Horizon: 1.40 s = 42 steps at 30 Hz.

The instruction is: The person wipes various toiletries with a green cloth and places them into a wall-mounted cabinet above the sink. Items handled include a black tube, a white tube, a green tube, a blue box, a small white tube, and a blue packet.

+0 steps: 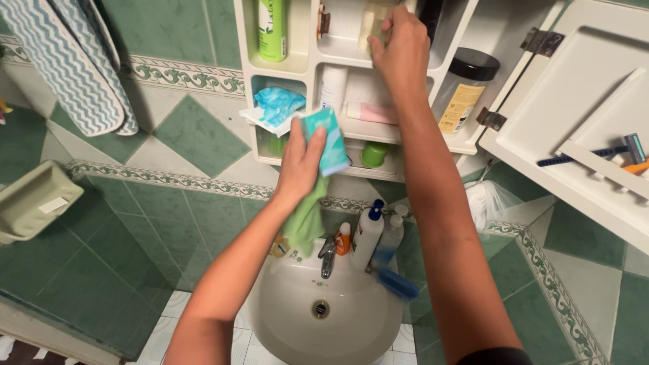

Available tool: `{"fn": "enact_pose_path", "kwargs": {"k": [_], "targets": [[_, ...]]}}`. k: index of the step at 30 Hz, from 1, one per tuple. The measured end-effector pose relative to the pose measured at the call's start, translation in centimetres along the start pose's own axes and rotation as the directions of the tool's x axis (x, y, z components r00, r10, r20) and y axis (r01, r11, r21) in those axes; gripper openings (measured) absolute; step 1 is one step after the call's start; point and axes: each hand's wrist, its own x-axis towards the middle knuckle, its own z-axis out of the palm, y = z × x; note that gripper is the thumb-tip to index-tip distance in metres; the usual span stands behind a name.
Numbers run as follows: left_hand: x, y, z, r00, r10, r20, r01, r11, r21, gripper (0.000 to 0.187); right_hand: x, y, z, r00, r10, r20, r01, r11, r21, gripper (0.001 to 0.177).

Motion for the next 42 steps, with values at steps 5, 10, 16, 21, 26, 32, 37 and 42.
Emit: {"fn": "enact_pose_path", "kwargs": {"k": [5,10,16,21,26,32,37,42], "targets": [[3.1,0.2,1.7,1.0,0.029,0.003,-0.029,0.999,-0.016,0.059,-0.3,-0.3,-1.0,0.984,-0.166,-0.065,0.168,0.985,0.029,0.033],[5.3,-0.4,2.5,0.999,0.048,0.006,-0.046,0.981,-0.188,0.048,-4.1,-3.6,-4.5,0.946,-0.027,0.323,-0.106,0.917,0.385,0.028],[6.3,-2.2,2.5,0.996,0.073,-0.041,-0.081,0.966,-0.244,0.048,-6.3,-5.9,-6.0,0.756,-0.091,0.649,-0.408,0.709,0.575,0.074],[7.0,-1.9,2.1,0.991,0.096,-0.092,-0.109,0.983,-0.146,0.059,-5.7,-6.5,-5.6,0.861,-0.02,0.509,-0.378,0.644,0.665,0.084],[3.7,-0.9,0.6,0.996,0.037,-0.083,-0.042,0.997,-0.067,0.056,-3.1,-6.3,-3.8,0.982,0.154,0.111,-0.19,0.817,0.545,0.084],[-3.4,-0.3,-1.8,0.997,-0.06,-0.038,0.056,0.994,-0.094,0.042,-0.7,-4.1,0.3,0.969,-0.119,-0.214,0.159,0.97,0.181,0.072],[-8.4,-0.9,-3.8,0.979,-0.197,-0.059,0.184,0.966,-0.183,0.037,0.1,-2.9,2.0,0.993,-0.086,-0.082,0.09,0.995,0.049,0.045],[-10.3,-1.7,-4.8,0.973,-0.222,-0.054,0.205,0.953,-0.225,0.036,0.5,-3.1,2.9,0.997,-0.063,-0.036,0.065,0.997,0.044,0.046]]}}
